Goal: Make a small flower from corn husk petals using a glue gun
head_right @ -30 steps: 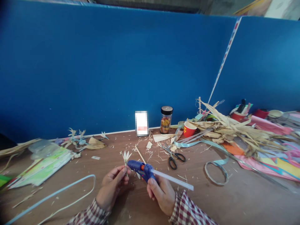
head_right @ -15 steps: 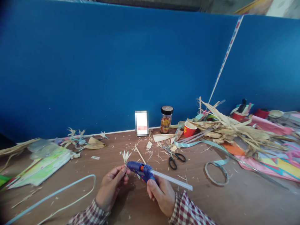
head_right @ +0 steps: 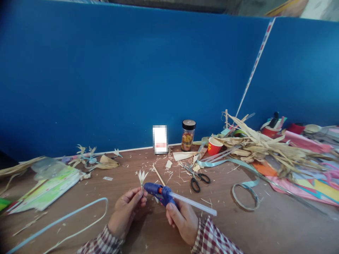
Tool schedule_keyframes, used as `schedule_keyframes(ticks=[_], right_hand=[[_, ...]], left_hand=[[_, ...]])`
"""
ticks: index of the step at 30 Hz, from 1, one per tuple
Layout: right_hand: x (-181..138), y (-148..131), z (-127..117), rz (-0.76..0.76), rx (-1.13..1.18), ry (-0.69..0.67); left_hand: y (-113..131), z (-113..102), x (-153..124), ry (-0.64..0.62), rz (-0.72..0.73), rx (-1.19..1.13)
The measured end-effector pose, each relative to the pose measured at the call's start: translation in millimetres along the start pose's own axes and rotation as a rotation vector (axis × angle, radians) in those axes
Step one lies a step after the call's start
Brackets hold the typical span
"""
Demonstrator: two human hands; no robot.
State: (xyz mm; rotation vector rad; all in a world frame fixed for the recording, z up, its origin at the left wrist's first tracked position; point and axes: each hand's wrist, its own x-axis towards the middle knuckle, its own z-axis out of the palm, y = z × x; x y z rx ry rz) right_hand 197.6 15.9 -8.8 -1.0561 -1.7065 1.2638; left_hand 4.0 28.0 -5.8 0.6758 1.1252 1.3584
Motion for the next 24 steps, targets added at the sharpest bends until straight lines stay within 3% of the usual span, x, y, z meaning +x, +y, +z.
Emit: schedule_keyframes(ticks=[10, 24], right_hand=[[1.5, -0.1, -0.9, 0.002, 0.054, -0.012], [2.4, -4.0, -0.9, 0.002, -0.055, 0.019]], left_hand=[[0.3, -0.4, -0.1, -0.022, -0.025, 0.0], [5.0, 2.6, -4.3, -0.006, -0.025, 0.007]])
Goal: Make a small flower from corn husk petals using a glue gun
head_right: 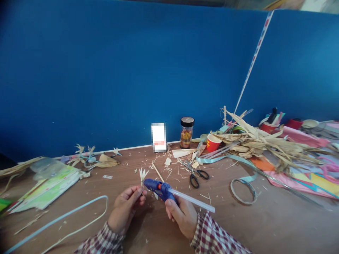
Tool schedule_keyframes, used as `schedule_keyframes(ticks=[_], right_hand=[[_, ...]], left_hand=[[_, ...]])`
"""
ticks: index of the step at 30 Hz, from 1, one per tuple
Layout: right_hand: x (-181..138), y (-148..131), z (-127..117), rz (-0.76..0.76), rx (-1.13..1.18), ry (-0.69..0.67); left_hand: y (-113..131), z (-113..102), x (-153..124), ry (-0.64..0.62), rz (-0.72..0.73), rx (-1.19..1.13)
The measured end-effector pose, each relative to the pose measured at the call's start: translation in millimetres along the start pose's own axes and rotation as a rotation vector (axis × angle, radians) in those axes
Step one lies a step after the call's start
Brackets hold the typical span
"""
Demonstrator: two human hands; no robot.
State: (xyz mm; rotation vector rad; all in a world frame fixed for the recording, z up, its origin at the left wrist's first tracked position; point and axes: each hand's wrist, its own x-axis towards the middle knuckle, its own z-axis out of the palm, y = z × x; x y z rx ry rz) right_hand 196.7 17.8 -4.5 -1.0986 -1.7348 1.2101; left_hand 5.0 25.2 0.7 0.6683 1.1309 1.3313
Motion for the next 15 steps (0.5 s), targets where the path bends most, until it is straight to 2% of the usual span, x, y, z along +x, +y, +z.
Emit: schedule_keyframes(ticks=[7, 15], right_hand=[[-1.4, -1.9, -1.9, -0.002, -0.004, -0.037], [-0.4, -5.1, -1.0, -0.004, 0.055, -0.008]], left_hand=[[2.7, 1.5, 0.0, -0.005, 0.009, -0.018], [3.4, 2.5, -1.4, 0.012, -0.003, -0.024]])
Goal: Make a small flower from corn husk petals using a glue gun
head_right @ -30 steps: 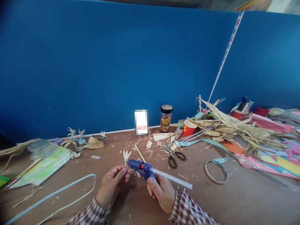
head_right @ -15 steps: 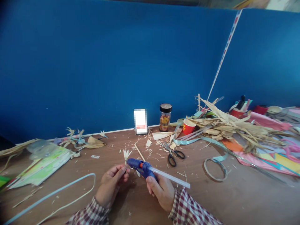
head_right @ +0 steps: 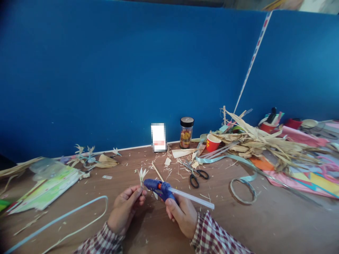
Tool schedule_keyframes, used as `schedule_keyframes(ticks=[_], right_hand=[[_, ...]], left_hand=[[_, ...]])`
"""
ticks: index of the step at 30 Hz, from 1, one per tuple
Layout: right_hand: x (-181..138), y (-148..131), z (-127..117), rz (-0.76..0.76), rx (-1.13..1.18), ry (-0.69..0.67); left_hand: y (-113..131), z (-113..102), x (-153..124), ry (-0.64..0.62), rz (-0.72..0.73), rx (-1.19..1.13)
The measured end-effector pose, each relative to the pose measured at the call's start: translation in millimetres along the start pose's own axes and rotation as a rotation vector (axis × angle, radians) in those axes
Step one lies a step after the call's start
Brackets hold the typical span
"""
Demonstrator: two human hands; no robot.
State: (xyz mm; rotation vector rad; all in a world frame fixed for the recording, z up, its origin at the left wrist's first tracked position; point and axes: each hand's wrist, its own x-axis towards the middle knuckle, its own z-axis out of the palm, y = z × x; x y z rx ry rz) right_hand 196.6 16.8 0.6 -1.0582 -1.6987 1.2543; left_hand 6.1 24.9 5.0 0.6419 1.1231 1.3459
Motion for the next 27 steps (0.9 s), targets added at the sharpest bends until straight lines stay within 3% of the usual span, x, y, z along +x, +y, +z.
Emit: schedule_keyframes(ticks=[27], right_hand=[[-0.9, -1.8, -0.4, 0.002, -0.057, -0.011]], left_hand=[[0.7, -0.4, 0.1, 0.001, 0.015, 0.019]])
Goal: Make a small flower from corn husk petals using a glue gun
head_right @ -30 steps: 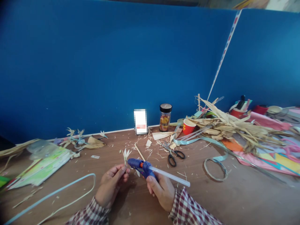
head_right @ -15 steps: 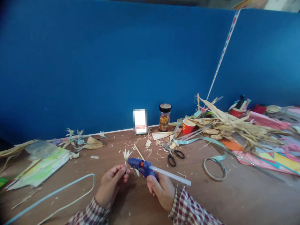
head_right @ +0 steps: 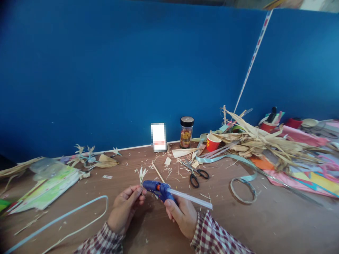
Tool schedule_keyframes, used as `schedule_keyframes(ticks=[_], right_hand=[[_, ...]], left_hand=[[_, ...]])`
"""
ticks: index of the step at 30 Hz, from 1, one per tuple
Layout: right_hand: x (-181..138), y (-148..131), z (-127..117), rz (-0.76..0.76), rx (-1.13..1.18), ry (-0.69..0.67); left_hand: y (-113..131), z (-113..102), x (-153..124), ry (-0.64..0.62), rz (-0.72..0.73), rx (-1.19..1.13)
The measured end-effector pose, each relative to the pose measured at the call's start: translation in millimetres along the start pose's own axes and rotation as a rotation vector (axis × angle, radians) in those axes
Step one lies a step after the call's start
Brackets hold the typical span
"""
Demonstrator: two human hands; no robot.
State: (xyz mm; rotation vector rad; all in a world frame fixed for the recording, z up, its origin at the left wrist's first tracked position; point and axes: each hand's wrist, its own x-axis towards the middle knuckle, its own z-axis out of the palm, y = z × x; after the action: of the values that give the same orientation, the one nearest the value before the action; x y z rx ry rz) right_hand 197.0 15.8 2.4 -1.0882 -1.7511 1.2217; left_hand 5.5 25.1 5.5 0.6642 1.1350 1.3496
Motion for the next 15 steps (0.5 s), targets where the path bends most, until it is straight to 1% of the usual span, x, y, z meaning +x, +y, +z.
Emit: schedule_keyframes(ticks=[7, 10, 15], right_hand=[[0.7, -0.8, -0.3, 0.004, 0.055, -0.011], [0.5, -0.8, -0.7, 0.0, 0.027, -0.016], [-0.7, 0.5, -0.4, 0.01, -0.02, -0.004]], left_hand=[[-2.2, -0.9, 1.1, 0.002, 0.001, -0.003], [-2.0, -1.4, 0.9, -0.003, 0.005, 0.002], [-1.0, -1.3, 0.9, 0.022, 0.007, -0.003]])
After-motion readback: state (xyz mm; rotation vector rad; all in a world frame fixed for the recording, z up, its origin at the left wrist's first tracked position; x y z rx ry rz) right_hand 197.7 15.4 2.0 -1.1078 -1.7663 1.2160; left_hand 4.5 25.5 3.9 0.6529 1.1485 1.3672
